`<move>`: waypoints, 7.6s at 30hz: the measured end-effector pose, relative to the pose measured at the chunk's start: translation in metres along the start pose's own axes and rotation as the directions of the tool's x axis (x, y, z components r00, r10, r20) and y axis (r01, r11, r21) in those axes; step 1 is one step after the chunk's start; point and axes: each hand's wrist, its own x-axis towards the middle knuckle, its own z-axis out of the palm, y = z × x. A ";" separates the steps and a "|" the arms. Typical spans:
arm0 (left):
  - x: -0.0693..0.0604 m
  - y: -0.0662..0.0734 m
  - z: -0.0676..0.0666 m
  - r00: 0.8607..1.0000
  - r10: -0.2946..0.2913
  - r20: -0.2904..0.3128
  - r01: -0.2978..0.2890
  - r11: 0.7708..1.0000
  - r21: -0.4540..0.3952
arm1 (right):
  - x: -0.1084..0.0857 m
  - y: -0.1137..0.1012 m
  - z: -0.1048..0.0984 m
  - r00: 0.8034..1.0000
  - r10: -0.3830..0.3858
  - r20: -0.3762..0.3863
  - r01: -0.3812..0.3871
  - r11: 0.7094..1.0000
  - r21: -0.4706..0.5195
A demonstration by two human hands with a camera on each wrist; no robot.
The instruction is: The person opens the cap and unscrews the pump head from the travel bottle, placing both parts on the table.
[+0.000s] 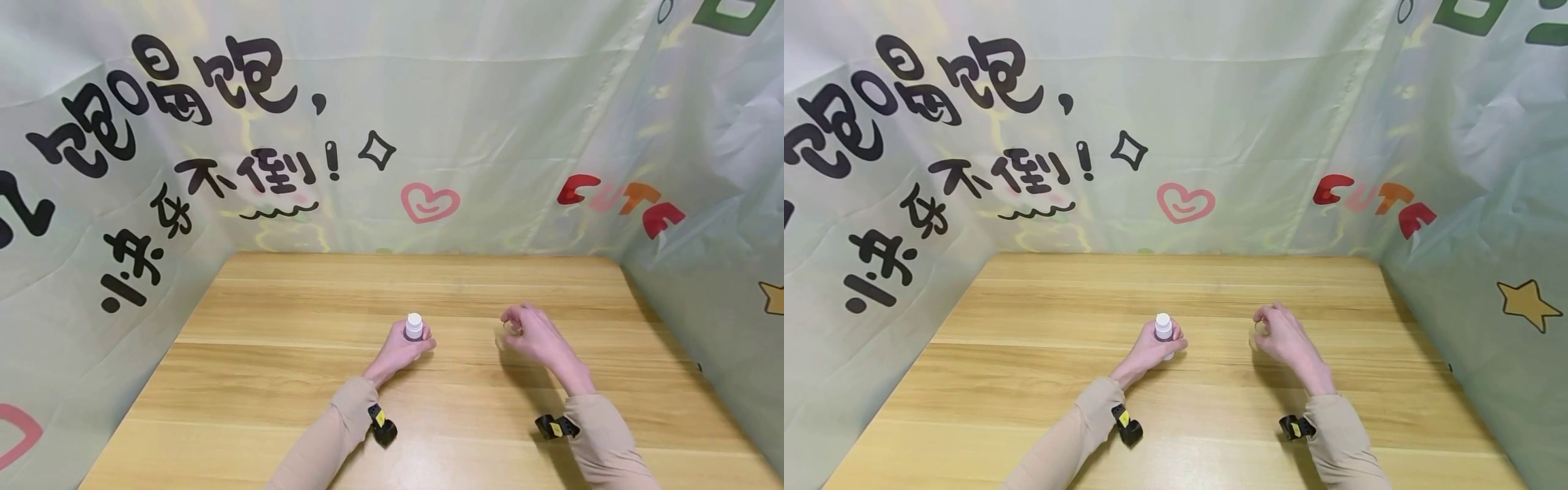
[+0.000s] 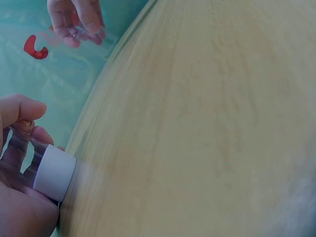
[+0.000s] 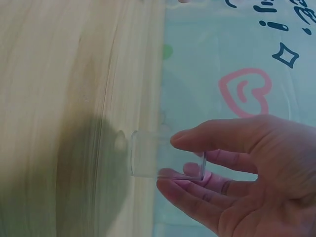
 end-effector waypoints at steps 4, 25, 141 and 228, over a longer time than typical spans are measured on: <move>0.000 -0.001 0.000 1.000 0.008 0.003 -0.008 1.000 0.001 | -0.001 0.001 0.001 1.000 0.004 0.013 -0.004 1.000 -0.003; 0.000 0.002 0.001 1.000 -0.002 -0.003 0.002 1.000 0.000 | -0.003 0.002 0.005 0.998 0.032 0.051 -0.032 0.999 -0.009; -0.003 0.008 -0.004 0.995 0.065 0.071 -0.059 0.996 -0.074 | 0.022 -0.114 0.092 0.879 -0.254 -0.404 0.373 0.894 0.249; 0.001 -0.003 -0.003 0.996 0.076 0.048 -0.073 0.996 -0.055 | 0.021 -0.117 0.096 0.880 -0.210 -0.425 0.363 0.874 0.321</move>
